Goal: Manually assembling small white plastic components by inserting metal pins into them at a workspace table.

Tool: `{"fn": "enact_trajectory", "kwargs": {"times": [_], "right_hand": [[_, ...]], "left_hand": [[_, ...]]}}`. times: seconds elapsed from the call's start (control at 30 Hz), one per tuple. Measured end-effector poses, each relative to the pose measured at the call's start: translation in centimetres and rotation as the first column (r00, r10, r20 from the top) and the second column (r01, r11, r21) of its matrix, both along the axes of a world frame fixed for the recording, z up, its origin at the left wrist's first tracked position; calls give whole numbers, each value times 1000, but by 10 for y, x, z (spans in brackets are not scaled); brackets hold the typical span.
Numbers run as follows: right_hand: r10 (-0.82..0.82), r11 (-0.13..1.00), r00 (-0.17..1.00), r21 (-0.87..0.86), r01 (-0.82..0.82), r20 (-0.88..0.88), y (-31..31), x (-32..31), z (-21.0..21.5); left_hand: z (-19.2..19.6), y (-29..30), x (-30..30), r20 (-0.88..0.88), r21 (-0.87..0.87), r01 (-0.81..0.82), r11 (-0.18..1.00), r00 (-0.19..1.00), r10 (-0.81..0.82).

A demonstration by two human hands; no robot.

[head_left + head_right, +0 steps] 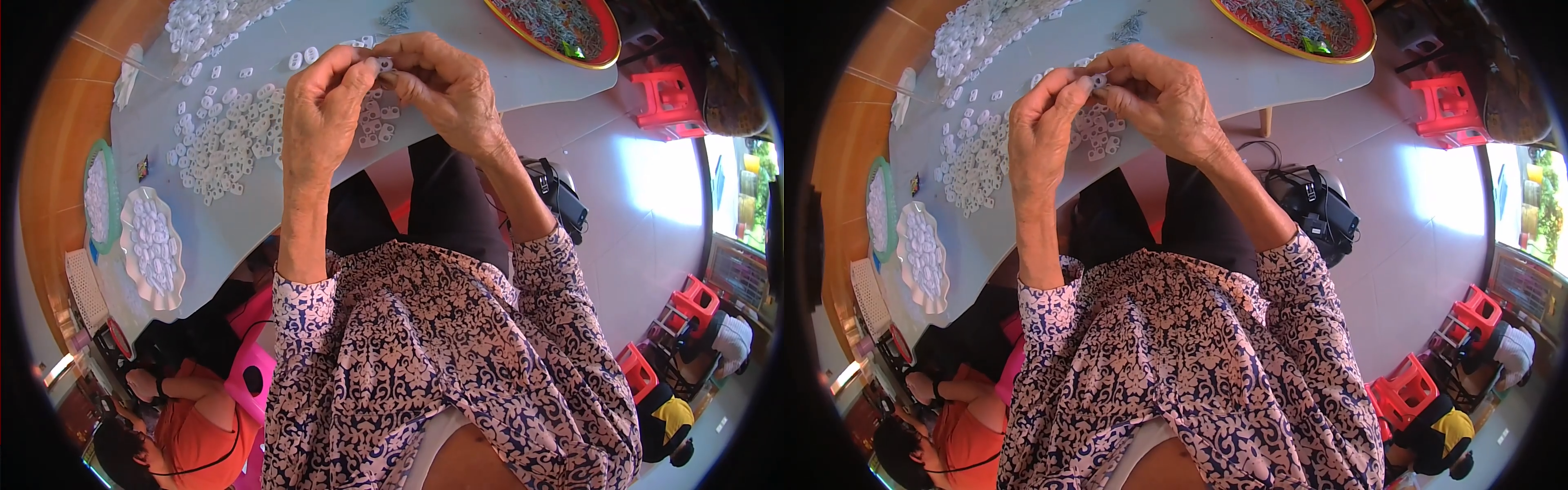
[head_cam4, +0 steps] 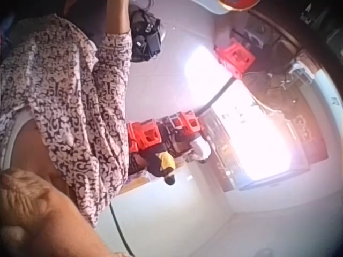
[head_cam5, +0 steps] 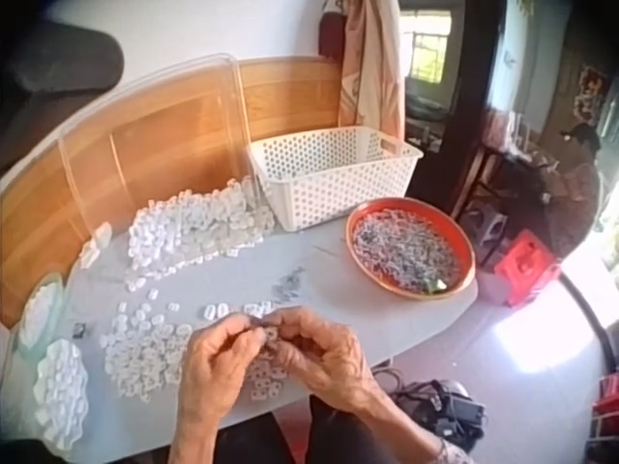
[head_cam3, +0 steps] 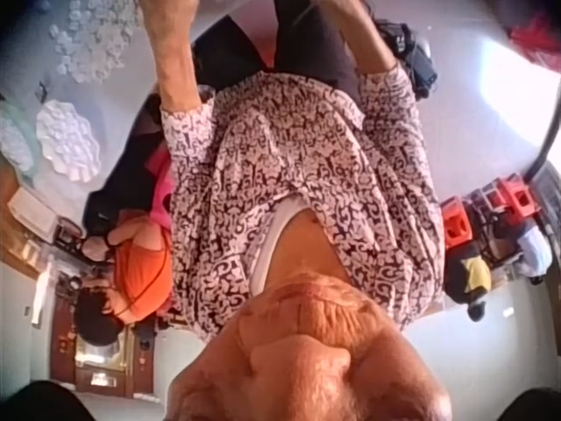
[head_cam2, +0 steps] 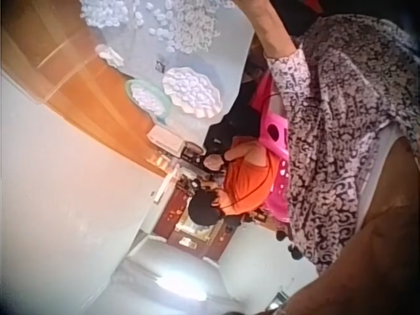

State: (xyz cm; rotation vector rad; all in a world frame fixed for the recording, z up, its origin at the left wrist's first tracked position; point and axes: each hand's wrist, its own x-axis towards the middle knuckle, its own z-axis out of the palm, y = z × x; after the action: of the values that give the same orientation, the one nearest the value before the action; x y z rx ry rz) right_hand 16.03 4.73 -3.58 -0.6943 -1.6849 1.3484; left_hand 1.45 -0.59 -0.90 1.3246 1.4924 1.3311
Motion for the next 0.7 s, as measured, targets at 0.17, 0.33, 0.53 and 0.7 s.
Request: {"fn": "enact_trajectory", "kwargs": {"times": [0.17,0.33,0.53,0.7], "right_hand": [[-20,999,1000,-40,20,-4,-2,-1,3],[17,1000,999,-14,-16,46,0,1,4],[105,992,993,-66,-108,-52,-1,2,-1],[138,981,989,-126,-144,-55,-1,2,0]], "left_hand": [[-3,-2,3,28,-24,-88,996,996,89],[-11,-3,7,-116,74,-15,997,993,23],[-10,-4,2,-104,46,-54,997,993,59],[-10,-6,-1,-90,-12,-23,1000,996,22]]}}
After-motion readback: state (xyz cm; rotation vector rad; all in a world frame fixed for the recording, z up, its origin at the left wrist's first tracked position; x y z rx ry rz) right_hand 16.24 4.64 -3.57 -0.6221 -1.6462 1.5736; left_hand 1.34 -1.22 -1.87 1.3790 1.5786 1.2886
